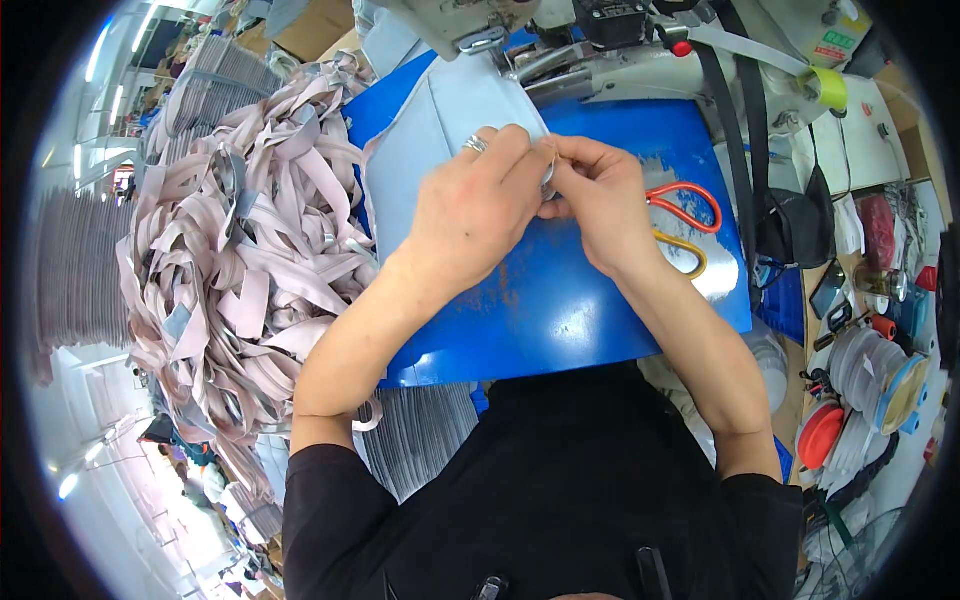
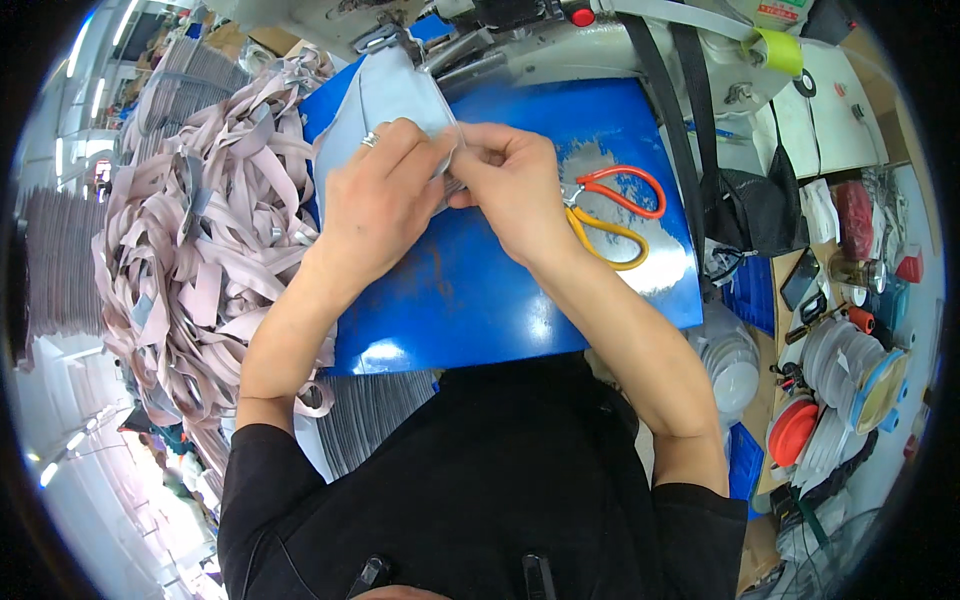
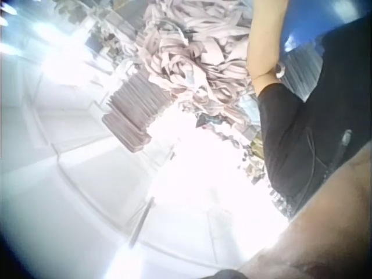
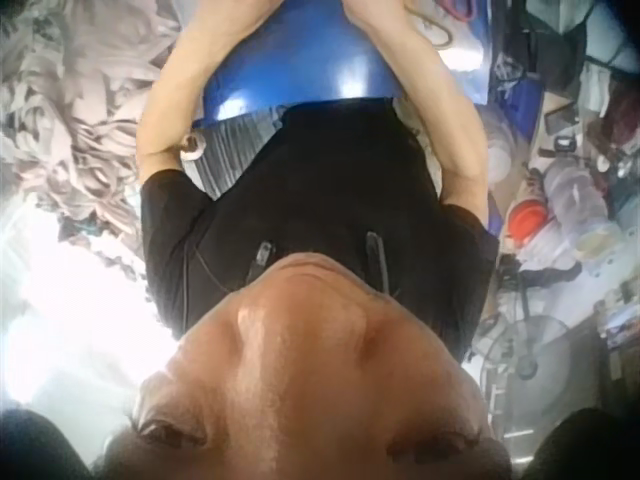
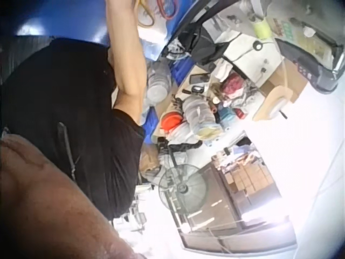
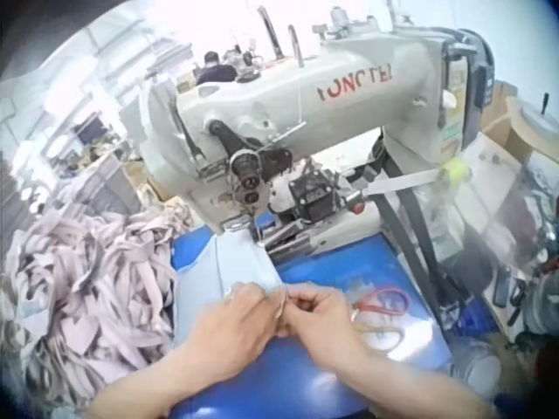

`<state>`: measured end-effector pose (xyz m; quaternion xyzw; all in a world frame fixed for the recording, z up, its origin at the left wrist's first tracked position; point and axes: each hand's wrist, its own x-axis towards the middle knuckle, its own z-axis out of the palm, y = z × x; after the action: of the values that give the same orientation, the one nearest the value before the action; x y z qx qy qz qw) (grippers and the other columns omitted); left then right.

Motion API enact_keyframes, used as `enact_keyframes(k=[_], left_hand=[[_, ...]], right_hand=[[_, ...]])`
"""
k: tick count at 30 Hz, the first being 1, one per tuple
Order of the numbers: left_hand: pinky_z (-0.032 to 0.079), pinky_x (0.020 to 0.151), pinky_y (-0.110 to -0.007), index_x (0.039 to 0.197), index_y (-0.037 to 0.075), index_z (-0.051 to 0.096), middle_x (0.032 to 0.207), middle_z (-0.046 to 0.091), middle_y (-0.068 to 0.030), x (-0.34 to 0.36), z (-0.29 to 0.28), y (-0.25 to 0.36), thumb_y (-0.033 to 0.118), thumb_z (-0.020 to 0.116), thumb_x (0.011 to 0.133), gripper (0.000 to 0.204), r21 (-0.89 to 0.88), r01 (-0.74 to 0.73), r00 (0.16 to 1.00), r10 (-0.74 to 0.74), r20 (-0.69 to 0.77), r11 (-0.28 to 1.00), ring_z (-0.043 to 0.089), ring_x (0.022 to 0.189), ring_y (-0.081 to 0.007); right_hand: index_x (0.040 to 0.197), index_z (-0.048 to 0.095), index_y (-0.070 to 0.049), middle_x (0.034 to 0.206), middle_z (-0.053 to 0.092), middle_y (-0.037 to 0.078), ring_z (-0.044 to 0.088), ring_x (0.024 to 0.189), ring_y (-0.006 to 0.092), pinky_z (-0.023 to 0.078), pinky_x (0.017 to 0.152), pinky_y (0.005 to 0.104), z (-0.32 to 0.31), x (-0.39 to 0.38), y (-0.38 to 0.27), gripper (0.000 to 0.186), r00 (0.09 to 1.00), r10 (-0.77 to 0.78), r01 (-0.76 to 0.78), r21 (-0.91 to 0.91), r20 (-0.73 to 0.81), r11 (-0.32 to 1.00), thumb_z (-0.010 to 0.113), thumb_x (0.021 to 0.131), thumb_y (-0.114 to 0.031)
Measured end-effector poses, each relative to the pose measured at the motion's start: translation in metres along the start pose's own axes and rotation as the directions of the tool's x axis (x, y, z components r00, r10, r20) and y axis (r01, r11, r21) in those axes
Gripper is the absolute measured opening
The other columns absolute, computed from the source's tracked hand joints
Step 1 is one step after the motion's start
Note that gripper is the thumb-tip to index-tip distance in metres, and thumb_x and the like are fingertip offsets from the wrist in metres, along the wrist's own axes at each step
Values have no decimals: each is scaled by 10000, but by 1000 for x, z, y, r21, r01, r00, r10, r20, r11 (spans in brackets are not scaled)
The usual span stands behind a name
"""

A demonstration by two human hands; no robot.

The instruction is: The person sews elastic straps onto light blue face masks using a sewing machine. They repeatedly pick up a mask, align the elastic, sew it, and trim the excess with scissors. The finished masks are stacked on the table.

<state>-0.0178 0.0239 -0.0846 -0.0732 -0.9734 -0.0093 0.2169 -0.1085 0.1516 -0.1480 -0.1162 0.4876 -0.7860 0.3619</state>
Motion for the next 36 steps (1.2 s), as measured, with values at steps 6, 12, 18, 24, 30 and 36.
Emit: enact_keyframes(k=[6, 12, 18, 24, 30, 36], left_hand=[[527, 629, -381, 1082, 93, 729, 861, 586, -66, 19, 6, -34, 65, 754, 763, 320, -43, 36, 999, -37, -20, 998, 647, 783, -273], [562, 654, -379, 1200, 59, 705, 965, 627, -97, -16, 10, -23, -3, 740, 714, 492, -123, -96, 984, 75, -164, 988, 667, 864, -287], [531, 969, -457, 1337, 15, 641, 1244, 685, -241, -44, 32, -16, 1, 744, 819, 529, -158, 291, 944, -311, -114, 943, 681, 1096, -433], [560, 749, -457, 1126, 43, 696, 866, 643, -152, -27, 7, -8, -60, 679, 750, 390, -60, 190, 974, -181, 136, 980, 673, 832, -365], [554, 650, -424, 1040, 74, 678, 883, 628, -113, -5, -19, 0, 17, 691, 798, 249, 9, 37, 988, -38, 153, 999, 665, 755, -346], [566, 682, -408, 1509, 294, 535, 993, 622, -84, 12, -75, -50, 102, 709, 861, 698, 289, -97, 962, 16, 271, 952, 673, 785, -302]], right_hand=[[1123, 750, 29, 894, 733, 45, 661, 735, 80, 554, 619, 234, 17, 37, 0, 241, 998, -31, 37, 107, -56, 994, 718, 922, -101], [1037, 773, 24, 901, 739, 38, 640, 778, 76, 484, 631, 235, 33, 54, 3, 237, 974, -99, 106, 22, -206, 994, 808, 884, -153], [977, 775, 35, 901, 742, 53, 624, 775, 97, 469, 683, 251, 36, 57, 7, 245, 952, -181, 168, -72, -249, 983, 847, 835, -151], [1025, 718, 40, 884, 707, 57, 646, 768, 125, 518, 675, 281, 33, 51, 3, 242, 958, -217, 124, -409, -188, 904, 759, 800, -39], [1120, 682, 25, 885, 707, 65, 638, 718, 112, 509, 586, 259, 22, 49, -6, 319, 997, -51, 31, -324, -54, 946, 723, 807, -20], [1162, 709, 71, 891, 714, 81, 623, 670, 98, 479, 532, 240, 17, 40, -9, 336, 997, 75, -73, -64, 24, 995, 699, 835, -9]])
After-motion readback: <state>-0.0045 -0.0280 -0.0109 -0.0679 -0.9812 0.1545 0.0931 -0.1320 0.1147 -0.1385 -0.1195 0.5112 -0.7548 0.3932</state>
